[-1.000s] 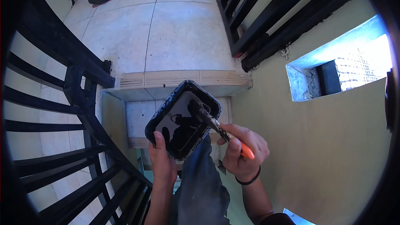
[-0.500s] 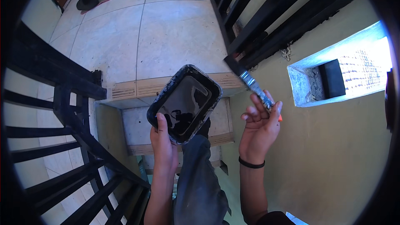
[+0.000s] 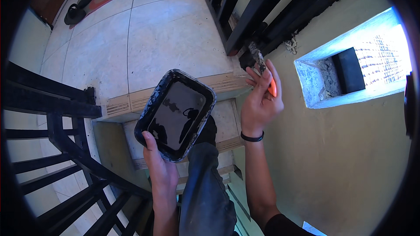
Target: The person paints a metal gate by dipping a paintbrush into a container of paint and applying paint onto the gate.
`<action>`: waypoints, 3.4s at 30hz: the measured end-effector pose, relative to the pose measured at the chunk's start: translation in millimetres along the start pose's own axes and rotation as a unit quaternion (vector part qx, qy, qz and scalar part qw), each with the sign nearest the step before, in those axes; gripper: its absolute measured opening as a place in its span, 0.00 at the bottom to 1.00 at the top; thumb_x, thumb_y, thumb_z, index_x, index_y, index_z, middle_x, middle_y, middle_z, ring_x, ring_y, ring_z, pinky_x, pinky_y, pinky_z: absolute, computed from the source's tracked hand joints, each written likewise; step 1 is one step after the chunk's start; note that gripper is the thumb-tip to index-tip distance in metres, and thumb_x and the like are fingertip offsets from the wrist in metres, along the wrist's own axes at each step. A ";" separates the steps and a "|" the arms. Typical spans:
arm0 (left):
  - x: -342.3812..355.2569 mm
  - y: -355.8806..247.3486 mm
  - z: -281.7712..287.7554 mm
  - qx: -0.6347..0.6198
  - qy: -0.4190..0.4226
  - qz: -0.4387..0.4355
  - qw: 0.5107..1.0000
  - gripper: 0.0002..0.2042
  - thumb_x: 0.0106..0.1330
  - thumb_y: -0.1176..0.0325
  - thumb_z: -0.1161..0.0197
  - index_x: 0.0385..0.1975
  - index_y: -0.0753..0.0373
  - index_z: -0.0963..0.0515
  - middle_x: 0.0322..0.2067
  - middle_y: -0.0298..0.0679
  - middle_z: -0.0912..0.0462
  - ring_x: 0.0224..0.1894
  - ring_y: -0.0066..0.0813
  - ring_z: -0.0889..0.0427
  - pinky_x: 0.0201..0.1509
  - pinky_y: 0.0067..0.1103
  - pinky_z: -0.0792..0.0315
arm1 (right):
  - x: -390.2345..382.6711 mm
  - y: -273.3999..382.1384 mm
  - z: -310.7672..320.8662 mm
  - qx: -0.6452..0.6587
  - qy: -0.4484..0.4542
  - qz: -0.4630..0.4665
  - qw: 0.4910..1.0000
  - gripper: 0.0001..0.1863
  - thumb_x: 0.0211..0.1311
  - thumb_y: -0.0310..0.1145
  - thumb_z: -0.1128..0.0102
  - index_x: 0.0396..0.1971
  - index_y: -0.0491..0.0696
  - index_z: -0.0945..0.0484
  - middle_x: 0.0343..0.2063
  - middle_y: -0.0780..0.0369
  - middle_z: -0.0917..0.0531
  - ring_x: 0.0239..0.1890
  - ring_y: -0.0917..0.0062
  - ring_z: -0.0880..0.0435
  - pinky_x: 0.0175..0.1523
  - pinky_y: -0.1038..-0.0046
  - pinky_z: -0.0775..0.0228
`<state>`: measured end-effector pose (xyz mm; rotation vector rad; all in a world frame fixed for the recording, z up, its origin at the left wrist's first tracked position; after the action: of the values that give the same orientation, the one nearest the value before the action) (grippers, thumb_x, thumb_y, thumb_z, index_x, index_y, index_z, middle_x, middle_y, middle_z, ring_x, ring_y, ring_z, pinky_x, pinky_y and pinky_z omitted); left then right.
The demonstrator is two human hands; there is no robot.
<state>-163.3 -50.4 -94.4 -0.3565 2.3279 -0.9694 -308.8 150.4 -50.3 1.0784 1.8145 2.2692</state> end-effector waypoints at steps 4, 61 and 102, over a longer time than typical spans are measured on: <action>-6.8 -2.4 1.1 -0.004 0.008 0.003 1.000 0.31 0.80 0.47 0.53 0.71 0.66 0.38 0.67 0.44 0.29 0.68 0.35 0.27 0.71 0.34 0.31 | -0.6 10.6 4.0 -0.048 -0.023 0.112 0.992 0.18 0.78 0.30 0.46 0.60 0.36 0.23 0.35 0.54 0.10 0.37 0.74 0.09 0.42 0.76 0.17; -38.3 -13.4 29.1 -0.009 0.012 -0.005 1.000 0.33 0.79 0.44 0.53 0.72 0.64 0.40 0.68 0.43 0.30 0.69 0.36 0.29 0.74 0.35 0.36 | -18.0 -7.8 -8.9 0.127 -0.024 -0.082 0.988 0.23 0.81 0.38 0.52 0.62 0.33 0.29 0.45 0.45 0.15 0.34 0.66 0.09 0.35 0.73 0.15; -49.8 -16.5 34.5 -0.012 -0.027 -0.018 0.999 0.31 0.79 0.44 0.51 0.72 0.59 0.38 0.66 0.41 0.27 0.65 0.36 0.25 0.66 0.35 0.27 | -38.0 -58.0 -15.1 0.165 -0.038 -0.190 0.967 0.23 0.80 0.39 0.51 0.61 0.35 0.28 0.47 0.45 0.15 0.30 0.68 0.09 0.32 0.75 0.17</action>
<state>-102.5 -58.9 -81.5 -0.4303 2.2930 -0.9388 -309.9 139.2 -120.4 0.7478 2.1921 1.7332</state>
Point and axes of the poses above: each hand's wrist, its own x-axis towards the middle knuckle, its own z-axis out of the back of the hand, y = z × x, the point moved 4 cm from there along x, towards the middle knuckle
